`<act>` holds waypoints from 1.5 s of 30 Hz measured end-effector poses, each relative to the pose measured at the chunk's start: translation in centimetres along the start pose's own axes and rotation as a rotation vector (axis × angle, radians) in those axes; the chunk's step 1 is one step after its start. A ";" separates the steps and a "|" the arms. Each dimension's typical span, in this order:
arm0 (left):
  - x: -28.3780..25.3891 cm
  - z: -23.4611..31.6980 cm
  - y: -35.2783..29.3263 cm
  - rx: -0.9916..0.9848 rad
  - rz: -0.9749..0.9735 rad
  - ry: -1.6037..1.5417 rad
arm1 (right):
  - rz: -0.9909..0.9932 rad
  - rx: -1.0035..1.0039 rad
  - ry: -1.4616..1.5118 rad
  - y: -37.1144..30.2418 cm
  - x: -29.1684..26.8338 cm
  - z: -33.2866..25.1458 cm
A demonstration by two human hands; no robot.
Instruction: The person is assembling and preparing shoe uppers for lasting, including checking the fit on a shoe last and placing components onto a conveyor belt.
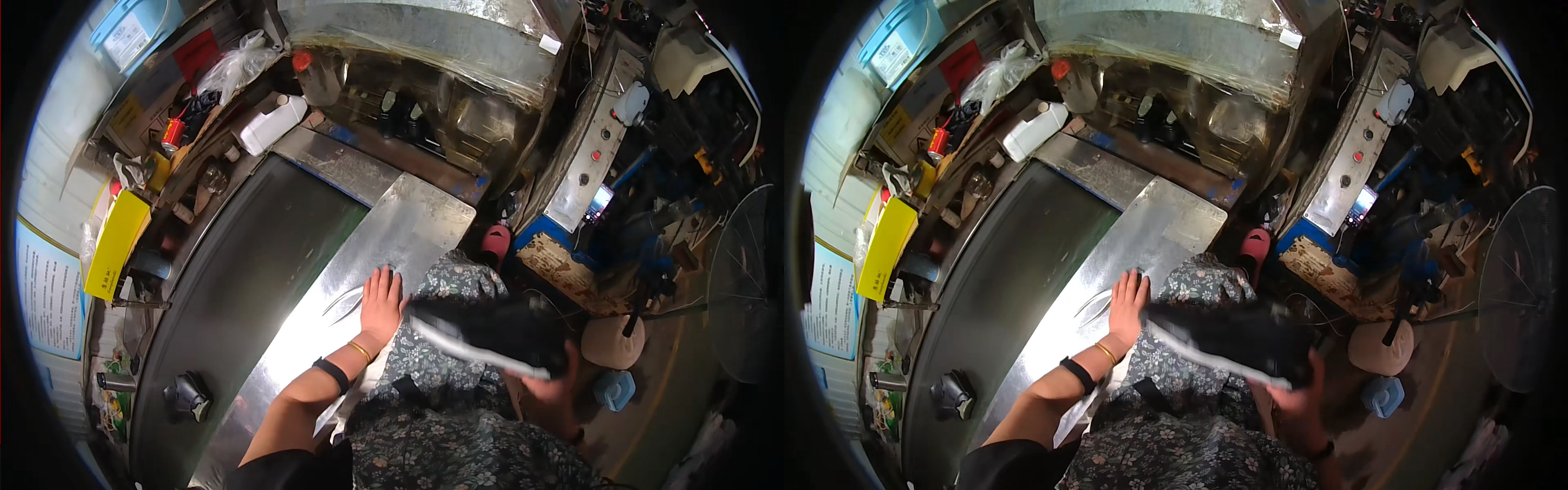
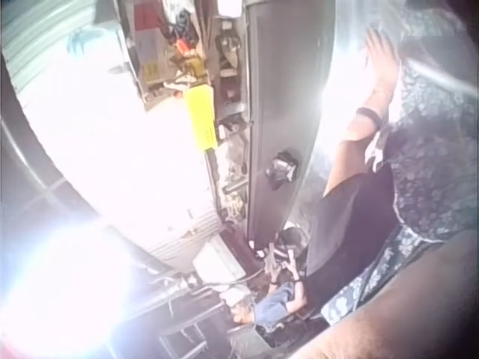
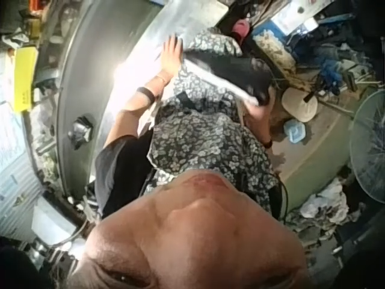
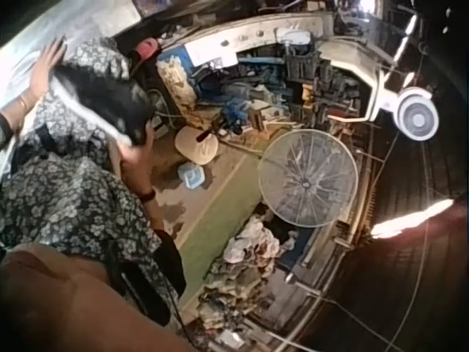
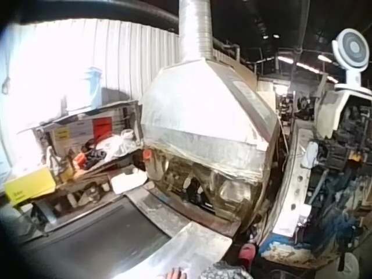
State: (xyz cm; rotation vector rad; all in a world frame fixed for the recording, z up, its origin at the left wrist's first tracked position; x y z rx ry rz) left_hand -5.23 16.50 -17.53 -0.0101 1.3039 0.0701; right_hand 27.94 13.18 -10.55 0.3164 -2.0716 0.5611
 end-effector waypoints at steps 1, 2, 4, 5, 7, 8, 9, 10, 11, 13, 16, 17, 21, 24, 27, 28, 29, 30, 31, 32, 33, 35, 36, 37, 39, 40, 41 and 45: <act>0.1 -0.2 -0.2 0.011 -0.012 -0.039 | -0.075 -0.023 -0.103 3.2 2.0 -1.0; -0.1 -0.5 -0.3 -0.017 0.004 -0.055 | -0.110 -0.002 -0.051 7.0 3.7 -1.5; -0.9 -0.5 -0.6 -0.030 0.002 -0.066 | -0.199 -0.141 -0.028 13.9 7.6 -3.1; -1.3 -0.4 -0.5 -0.036 0.010 -0.075 | -0.171 -0.166 -0.058 17.2 8.4 -3.4; -1.2 -0.2 -0.1 -0.031 0.025 -0.085 | 0.090 -0.463 -0.695 23.6 7.9 -5.7; -1.2 0.3 0.1 -0.025 0.008 -0.090 | 0.116 -0.552 -1.265 26.8 8.8 -6.8; -1.2 -0.3 -0.3 -0.052 -0.006 -0.089 | 0.337 -0.283 -1.693 29.9 9.8 -5.2; -1.1 -0.3 -0.2 -0.052 -0.005 -0.080 | 0.206 -0.227 -1.764 32.7 10.5 -3.2; -0.9 0.0 -0.2 -0.045 -0.009 -0.084 | 0.237 -0.309 -1.802 34.5 9.3 -2.5; -0.7 0.6 0.3 -0.029 -0.020 -0.089 | 0.290 -0.428 -1.714 37.7 7.1 -3.2; -0.6 0.4 0.1 -0.040 -0.033 -0.089 | 0.222 -0.580 -1.785 37.4 9.7 -2.3; -0.5 0.0 -0.2 -0.054 -0.036 -0.085 | 0.047 -0.357 -1.704 36.9 10.4 -0.4; -0.9 -0.2 -0.3 -0.044 -0.006 -0.069 | -0.757 -0.065 -0.914 21.4 24.8 2.8; 0.1 -2.7 -1.7 -0.097 0.005 -0.059 | -1.122 -0.485 -1.071 5.7 36.8 -1.0; -0.9 -0.2 0.0 -0.011 0.023 -0.039 | -1.054 -0.543 -1.051 2.7 36.2 -2.5; -0.7 -0.6 -0.2 -0.031 0.017 -0.029 | -1.069 -0.555 -1.027 2.0 35.7 -2.9; -0.5 0.6 0.6 0.002 0.004 -0.034 | -1.040 -0.591 -1.037 -0.3 34.5 -4.3; -0.4 0.4 0.4 -0.006 0.006 -0.030 | -1.052 -0.601 -1.021 -1.8 34.4 -4.0; -0.4 0.1 0.2 -0.014 0.010 -0.030 | -1.065 -0.610 -1.006 -2.2 34.2 -3.9; -0.4 -0.2 0.0 -0.021 0.014 -0.031 | -1.078 -0.618 -0.992 -2.8 34.1 -3.8; -0.5 -0.3 -0.2 -0.032 0.018 -0.034 | -1.093 -0.622 -0.981 -3.6 33.9 -4.0; -0.6 -0.3 -0.4 -0.031 0.025 -0.031 | -1.120 -0.630 -0.960 -4.8 33.6 -3.7; -0.7 -0.4 0.2 -0.023 0.028 -0.040 | -1.117 -0.647 -0.958 -5.5 33.6 -4.4; -0.7 0.0 0.0 -0.011 0.027 -0.045 | -1.112 -0.665 -0.956 -5.9 33.6 -4.7; -0.5 0.2 -0.5 -0.028 0.027 -0.047 | -1.101 -0.701 -0.950 -5.7 33.9 -4.7; -0.6 0.2 -0.6 -0.017 0.052 -0.051 | -1.095 -0.718 -0.947 -7.2 33.3 -4.9; -0.6 -0.1 -0.3 -0.004 0.047 -0.055 | -1.086 -0.735 -0.944 -7.5 33.2 -4.9; -0.8 -0.5 -0.1 -0.013 0.053 -0.050 | -1.066 -0.755 -0.957 -8.8 34.3 -4.7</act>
Point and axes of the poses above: each hand's wrist, its own y-axis towards the middle knuckle, its own x-axis out of the palm, z = x × y, the point moved 10 cm from there along y, towards the middle knuckle, and after that the axes turned 10 degrees about -z, right-handed, at the moved point
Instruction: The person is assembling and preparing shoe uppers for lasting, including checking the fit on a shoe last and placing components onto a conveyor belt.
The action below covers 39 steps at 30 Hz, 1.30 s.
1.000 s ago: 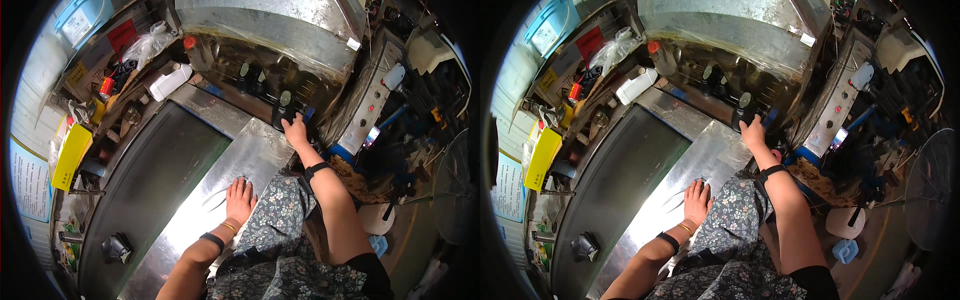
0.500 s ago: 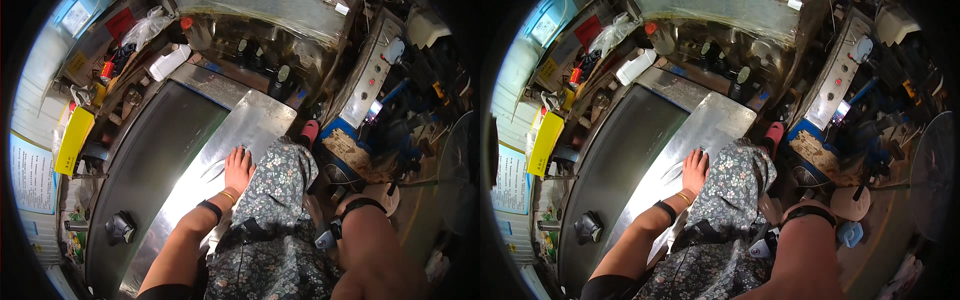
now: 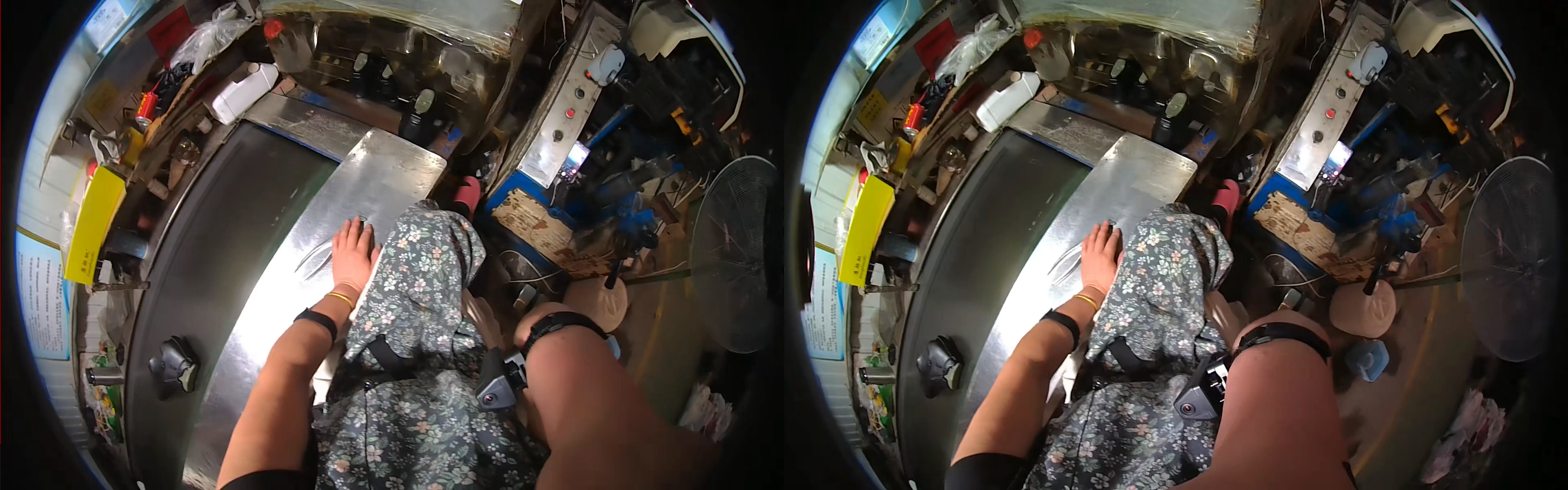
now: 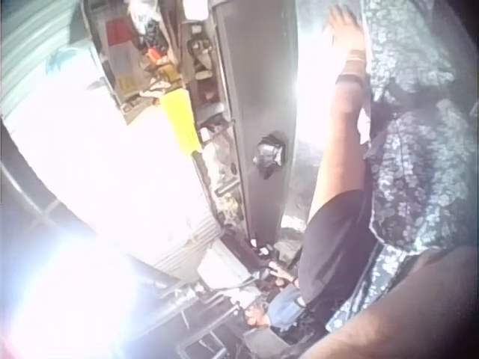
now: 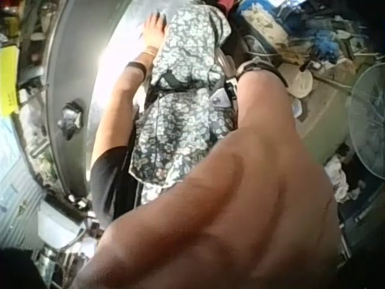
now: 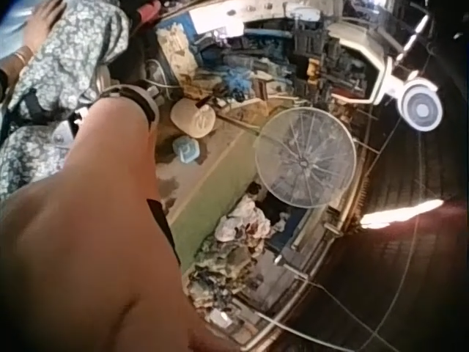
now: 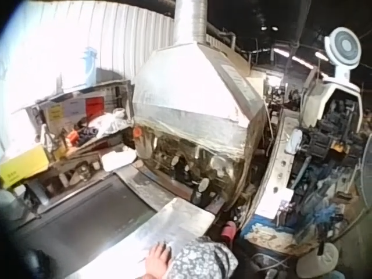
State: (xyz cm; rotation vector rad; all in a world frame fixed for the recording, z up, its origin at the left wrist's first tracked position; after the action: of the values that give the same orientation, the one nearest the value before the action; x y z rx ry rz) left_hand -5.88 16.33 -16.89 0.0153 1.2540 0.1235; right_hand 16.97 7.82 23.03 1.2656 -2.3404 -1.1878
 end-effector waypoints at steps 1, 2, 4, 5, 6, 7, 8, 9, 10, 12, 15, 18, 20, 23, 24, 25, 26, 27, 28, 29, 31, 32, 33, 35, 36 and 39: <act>0.0 0.1 0.2 0.002 0.000 0.009 | 0.005 -0.004 -0.003 0.2 0.0 -0.3; 0.1 0.5 0.3 0.004 0.000 0.019 | 0.012 -0.008 -0.004 0.5 -0.1 0.1; 0.1 -0.1 -0.2 -0.011 -0.006 0.028 | 0.026 -0.026 0.019 -0.7 0.9 -1.2; 0.0 -0.1 -0.2 -0.003 0.009 0.021 | 0.033 -0.036 0.032 -1.0 1.7 -1.5; 0.0 0.2 0.1 0.005 0.034 0.009 | 0.032 -0.048 0.041 -1.0 1.4 -1.4; 0.2 0.0 0.0 -0.010 0.024 0.026 | 0.029 -0.061 0.051 -0.3 1.6 -0.8; 0.2 -0.4 -0.2 -0.023 0.026 0.025 | 0.025 -0.074 0.063 -1.4 1.8 -1.7; 0.2 -0.2 -0.2 -0.013 0.016 0.022 | 0.028 -0.082 0.066 -0.9 1.9 -1.4; 0.3 0.1 -0.1 -0.004 0.007 0.020 | 0.030 -0.090 0.070 -0.6 2.1 -1.3; 0.2 0.1 -0.1 -0.008 0.003 0.016 | 0.044 -0.104 0.087 -0.1 1.8 -0.9; -0.4 0.1 0.0 0.000 0.036 0.011 | 0.073 -0.130 0.120 0.4 1.9 -0.4; -0.3 0.6 0.0 0.004 0.025 0.035 | 0.093 -0.177 0.153 1.3 2.0 0.3; -0.2 0.8 0.0 0.014 0.029 0.035 | 0.114 -0.208 0.177 0.2 2.3 -0.6; -0.2 0.0 -0.7 -0.026 0.027 0.033 | 0.134 -0.253 0.225 -1.6 1.8 -1.8; -0.2 0.1 -0.6 -0.017 0.034 0.036 | 0.144 -0.268 0.233 -1.9 1.5 -2.4; -0.3 0.2 -0.6 -0.010 0.040 0.039 | 0.154 -0.282 0.242 -2.2 1.6 -2.6; -0.3 0.0 -0.3 -0.014 0.035 0.044 | 0.164 -0.296 0.251 -2.6 1.2 -2.8; -0.5 0.4 -0.1 0.000 0.045 0.035 | 0.180 -0.304 0.255 -3.0 0.4 -3.4; -0.7 0.6 -0.1 0.014 0.054 0.025 | 0.197 -0.312 0.258 -3.3 0.0 -4.6; -0.8 0.8 -0.2 0.014 0.040 0.025 | 0.214 -0.320 0.259 -4.1 0.0 -4.0; -0.5 0.4 -0.3 0.008 0.048 0.035 | 0.230 -0.346 0.269 -3.6 -1.2 -3.1; -0.4 0.3 -0.3 0.009 0.057 0.043 | 0.241 -0.359 0.272 -3.5 -1.6 -2.6; -0.2 0.5 0.1 0.018 0.041 0.042 | 0.263 -0.366 0.267 -3.4 -1.7 -2.3; -0.5 0.6 -0.2 0.012 0.045 0.032 | 0.322 -0.374 0.269 -0.2 -2.3 2.3; -0.5 0.8 -0.2 0.021 0.038 0.026 | 0.333 -0.382 0.261 -1.3 -3.9 1.4; 0.0 1.0 0.5 0.030 0.032 0.003 | 0.382 -0.421 0.227 -5.4 -4.3 -2.5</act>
State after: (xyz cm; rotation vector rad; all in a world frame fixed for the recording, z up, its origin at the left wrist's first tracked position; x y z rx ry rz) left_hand -4.94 16.89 -16.57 0.0611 1.2585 0.1330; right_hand 24.10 8.18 21.35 0.7287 -1.9182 -1.2405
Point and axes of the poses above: each hand's wrist, its own y-axis towards the middle knuckle, its own x-axis out of the palm, z = x × y, the point moved 10 cm from there along y, towards the middle knuckle, and after that the axes turned 10 degrees about -z, right-handed, at the moved point
